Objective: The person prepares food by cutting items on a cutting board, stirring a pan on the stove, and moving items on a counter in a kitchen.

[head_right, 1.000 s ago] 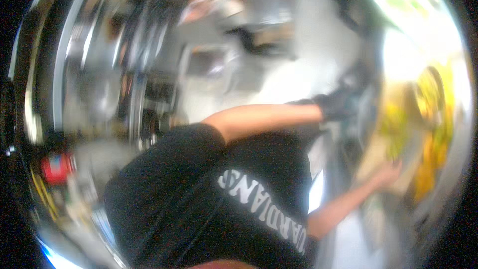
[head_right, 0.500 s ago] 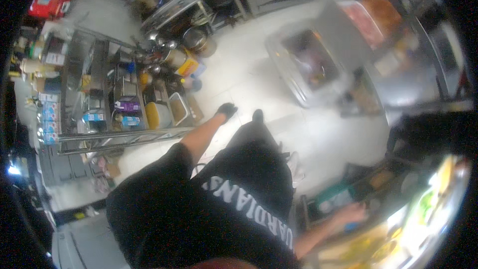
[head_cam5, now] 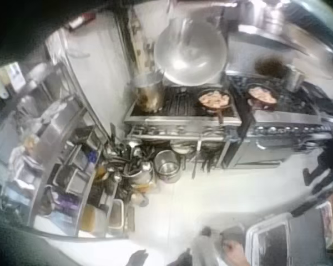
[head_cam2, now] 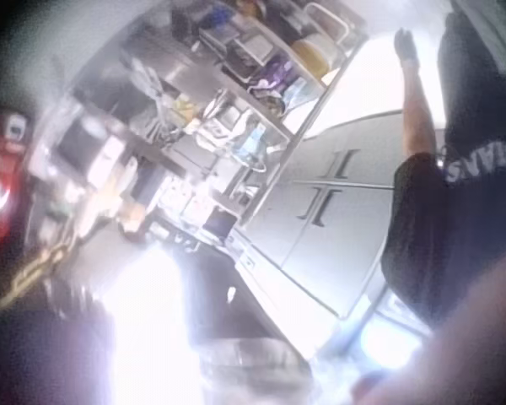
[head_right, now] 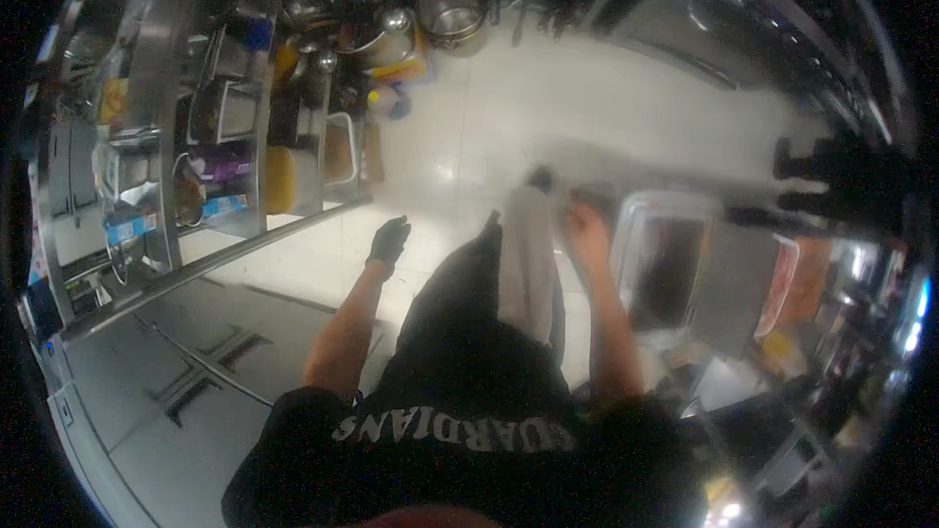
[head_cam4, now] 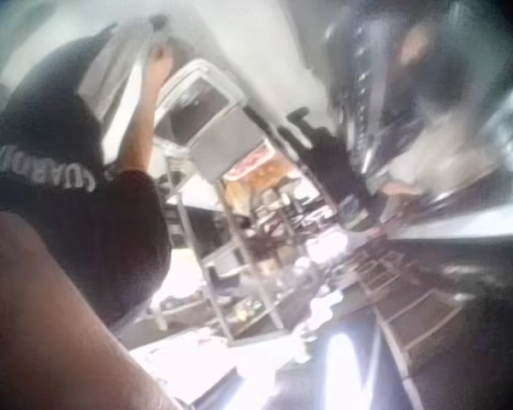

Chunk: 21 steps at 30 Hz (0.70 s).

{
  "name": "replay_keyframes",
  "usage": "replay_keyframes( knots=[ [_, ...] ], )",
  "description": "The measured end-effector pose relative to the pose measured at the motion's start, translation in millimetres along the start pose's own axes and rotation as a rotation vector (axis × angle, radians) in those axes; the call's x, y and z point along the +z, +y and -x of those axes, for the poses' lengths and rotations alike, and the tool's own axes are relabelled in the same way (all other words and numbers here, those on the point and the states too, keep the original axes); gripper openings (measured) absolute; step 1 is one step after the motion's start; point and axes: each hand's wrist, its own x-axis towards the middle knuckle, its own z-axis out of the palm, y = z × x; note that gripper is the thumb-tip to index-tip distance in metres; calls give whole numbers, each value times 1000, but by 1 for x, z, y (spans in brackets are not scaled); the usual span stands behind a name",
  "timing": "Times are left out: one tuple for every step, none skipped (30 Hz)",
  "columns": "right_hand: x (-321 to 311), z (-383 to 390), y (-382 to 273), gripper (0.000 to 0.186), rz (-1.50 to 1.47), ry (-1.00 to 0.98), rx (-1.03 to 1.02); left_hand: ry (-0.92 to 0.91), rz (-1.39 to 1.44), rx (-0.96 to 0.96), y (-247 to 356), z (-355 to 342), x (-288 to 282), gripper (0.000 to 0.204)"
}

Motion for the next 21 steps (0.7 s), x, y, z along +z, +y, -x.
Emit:
replay_keyframes(
  knots=[
    [8, -33, 1, 30, 16, -31, 7, 10, -22, 16, 22, 3, 5, 32],
    [15, -70, -1, 28, -33, -109, 119, -10, 96, -91, 64, 9, 6, 37],
    [23, -109, -4, 27, -83, -192, 226, -17, 214, -201, 93, 9, 4, 43],
    [31, -145, -1, 27, -61, -223, 226, -10, 233, -232, 100, 0, 7, 43],
    [40, -184, 11, 25, -120, -215, 271, 25, 110, -106, 104, -16, 14, 41],
    [50, -236, 28, 24, -180, -188, 307, 61, -11, 39, 113, -47, 24, 39],
    [68, -272, 63, 23, -143, -150, 217, 34, -161, 71, 114, -70, 29, 36],
    [79, -316, 69, 24, -127, -160, 285, 59, 259, -43, 78, -95, 54, 33],
    [82, -362, 71, 25, -115, -146, 381, 109, 340, -9, 97, -120, 66, 31],
    [84, -404, 75, 25, -106, -127, 487, 153, 415, 23, 125, -140, 80, 29],
    [87, -446, 76, 26, -124, -111, 529, 148, 428, 11, 132, -171, 100, 29],
    [92, -487, 74, 27, -170, -82, 527, 196, 454, 78, 135, -212, 121, 28],
    [98, -522, 72, 29, -257, -80, 454, 249, 482, 135, 134, -250, 142, 28],
    [100, -556, 74, 31, -348, -73, 384, 251, 251, 271, 137, -292, 150, 28],
    [110, -589, 74, 33, -343, 37, 435, 280, 26, 408, 142, -335, 157, 29],
    [122, -620, 76, 36, -349, 158, 480, 280, 30, 413, 156, -377, 159, 29],
    [131, -645, 71, 40, -383, 195, 418, 219, 323, 350, 175, -410, 165, 29],
    [140, -665, 71, 44, -423, 239, 355, 153, 613, 291, 188, -439, 171, 30],
    [143, -680, 96, 44, -432, 258, 351, 140, 622, 344, 196, -465, 180, 30],
    [140, -699, 123, 43, -387, 374, 256, 128, 637, 411, 205, -495, 189, 30],
    [147, -714, 141, 43, -346, 481, 162, 47, 784, 383, 201, -519, 201, 29]
  ],
)
